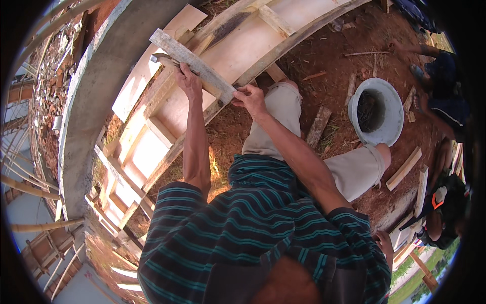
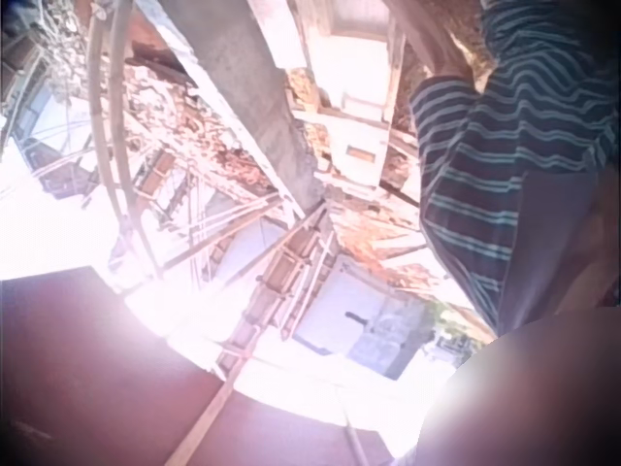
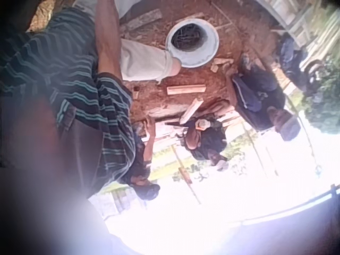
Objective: The person assembles a wooden frame by hammering nails into wooden planks. They retrieve nails from a bucket and secure cross pieces to the main frame using a hammer.
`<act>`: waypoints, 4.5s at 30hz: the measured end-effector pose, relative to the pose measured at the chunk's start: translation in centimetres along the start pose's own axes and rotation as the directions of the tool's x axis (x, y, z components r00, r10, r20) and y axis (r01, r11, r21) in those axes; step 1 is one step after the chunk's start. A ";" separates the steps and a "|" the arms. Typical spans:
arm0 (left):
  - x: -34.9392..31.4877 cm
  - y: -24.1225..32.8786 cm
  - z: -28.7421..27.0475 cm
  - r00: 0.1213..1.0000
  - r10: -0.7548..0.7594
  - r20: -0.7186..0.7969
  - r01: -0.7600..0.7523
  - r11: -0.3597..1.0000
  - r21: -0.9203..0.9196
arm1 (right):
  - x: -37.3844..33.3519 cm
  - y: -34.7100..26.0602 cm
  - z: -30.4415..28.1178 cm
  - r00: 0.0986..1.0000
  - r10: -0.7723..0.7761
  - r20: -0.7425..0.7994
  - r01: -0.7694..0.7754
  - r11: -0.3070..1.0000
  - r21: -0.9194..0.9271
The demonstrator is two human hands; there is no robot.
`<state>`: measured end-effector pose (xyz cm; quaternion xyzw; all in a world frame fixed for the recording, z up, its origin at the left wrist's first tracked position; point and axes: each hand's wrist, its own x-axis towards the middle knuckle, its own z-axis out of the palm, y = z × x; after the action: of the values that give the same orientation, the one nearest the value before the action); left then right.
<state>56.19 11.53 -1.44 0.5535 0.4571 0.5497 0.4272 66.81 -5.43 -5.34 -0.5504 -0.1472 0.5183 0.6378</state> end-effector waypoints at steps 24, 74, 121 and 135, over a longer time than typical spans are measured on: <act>-0.4 1.2 -1.7 0.999 -0.012 0.031 0.012 1.000 0.005 | -0.5 -1.8 -0.1 0.974 -0.206 -0.098 0.100 0.772 -0.627; -4.8 5.7 -3.4 0.711 -0.283 0.643 0.542 0.803 -0.246 | -13.1 -9.4 -3.7 0.901 -0.432 -0.036 0.415 0.883 -0.219; -8.4 -0.4 -3.8 0.783 0.179 0.596 -0.396 0.882 0.255 | -12.0 -10.1 -1.8 0.852 -0.279 0.444 0.483 0.090 -0.871; -7.6 2.3 -4.0 0.728 0.089 0.679 -0.306 0.929 0.207 | -11.9 -9.6 -2.4 0.797 -0.483 0.363 0.548 0.324 -0.771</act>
<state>52.46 3.45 -0.71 0.8163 0.2936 0.2844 0.4080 68.37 -15.18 6.56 -0.6944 -0.5677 0.1658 0.4098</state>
